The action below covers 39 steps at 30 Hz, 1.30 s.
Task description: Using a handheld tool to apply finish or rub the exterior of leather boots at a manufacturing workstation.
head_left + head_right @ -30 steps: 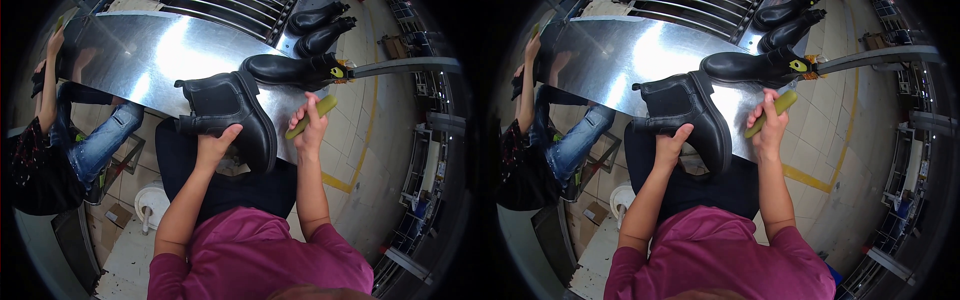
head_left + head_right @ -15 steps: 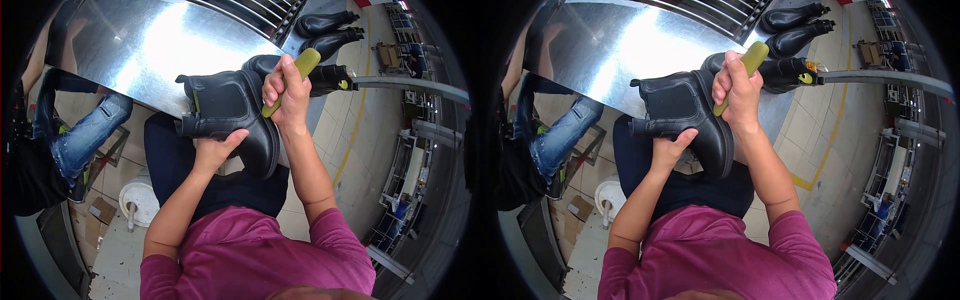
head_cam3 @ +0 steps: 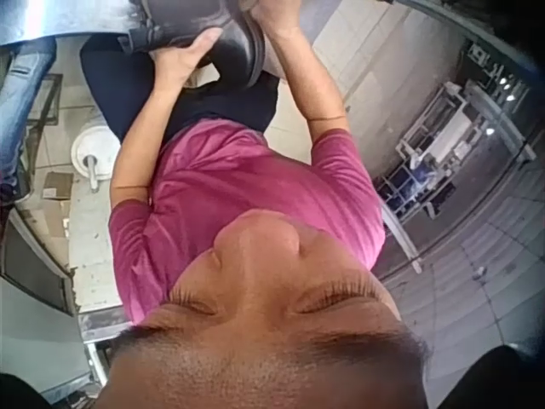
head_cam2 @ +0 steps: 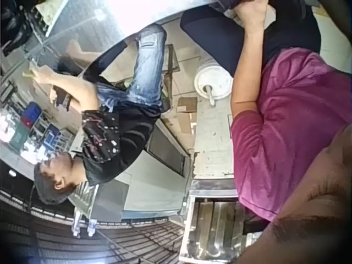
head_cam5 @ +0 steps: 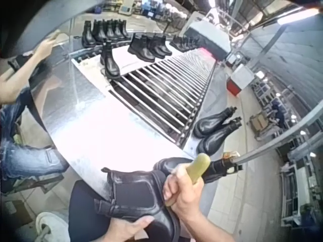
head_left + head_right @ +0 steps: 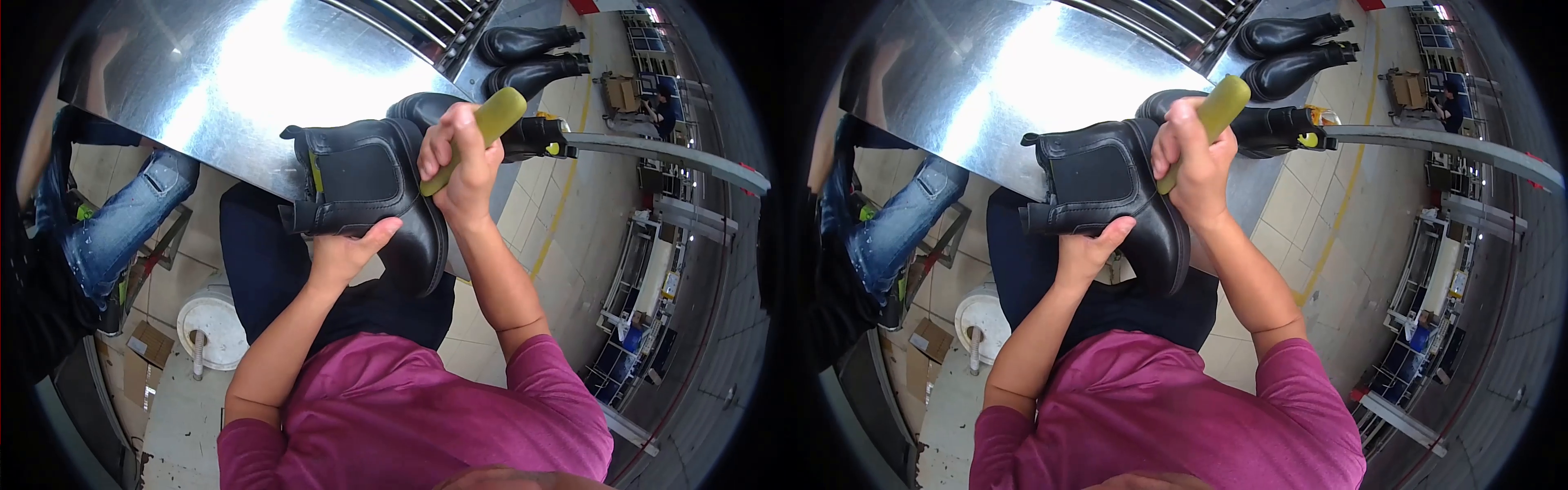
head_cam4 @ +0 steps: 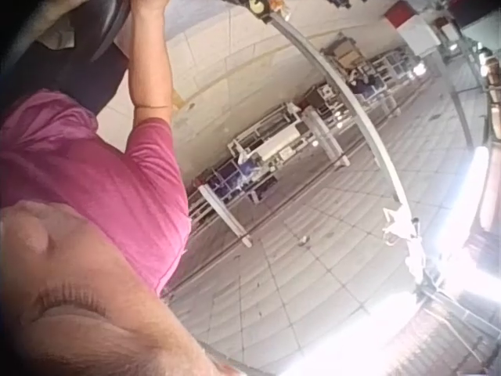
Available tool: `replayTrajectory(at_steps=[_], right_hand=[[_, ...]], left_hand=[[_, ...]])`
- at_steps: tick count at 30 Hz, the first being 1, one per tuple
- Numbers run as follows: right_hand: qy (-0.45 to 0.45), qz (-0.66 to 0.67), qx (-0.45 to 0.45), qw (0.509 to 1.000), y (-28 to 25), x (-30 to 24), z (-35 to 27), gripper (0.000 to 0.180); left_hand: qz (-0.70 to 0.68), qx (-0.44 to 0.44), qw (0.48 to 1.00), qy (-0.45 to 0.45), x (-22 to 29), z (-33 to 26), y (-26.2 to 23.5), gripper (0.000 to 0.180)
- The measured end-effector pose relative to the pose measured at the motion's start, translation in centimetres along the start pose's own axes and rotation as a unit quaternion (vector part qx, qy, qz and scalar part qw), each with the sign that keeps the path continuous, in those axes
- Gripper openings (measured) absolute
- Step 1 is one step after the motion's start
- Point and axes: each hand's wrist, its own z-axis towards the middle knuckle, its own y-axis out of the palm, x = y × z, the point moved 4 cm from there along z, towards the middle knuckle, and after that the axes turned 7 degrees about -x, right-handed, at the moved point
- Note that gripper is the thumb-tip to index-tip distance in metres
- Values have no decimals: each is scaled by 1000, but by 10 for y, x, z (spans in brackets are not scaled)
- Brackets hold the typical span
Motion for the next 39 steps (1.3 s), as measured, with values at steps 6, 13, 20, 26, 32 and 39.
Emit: replayTrajectory(at_steps=[6, 13, 20, 26, 32, 39], right_hand=[[-5, 13, 52, 999, -12, -19, 5, 28], [-2, 22, 111, 994, 4, -9, 26, 20], [-58, -24, 104, 993, 18, 1, 63, 14], [-114, -27, 90, 989, 20, 9, 74, 11], [-142, -17, 62, 988, 22, 18, 86, 12], [-78, -3, 2, 997, 30, 26, 89, 21]], left_hand=[[-5, -10, 1000, -6, -2, 3, -2, 40], [-7, -16, 999, -35, -1, 8, -1, 41], [7, -12, 1000, -17, 0, 10, -4, 43], [-16, -14, 999, -35, -2, 9, -3, 47], [5, -5, 1000, -29, -5, 11, -2, 47], [19, 15, 999, -22, -2, 10, 0, 46]])
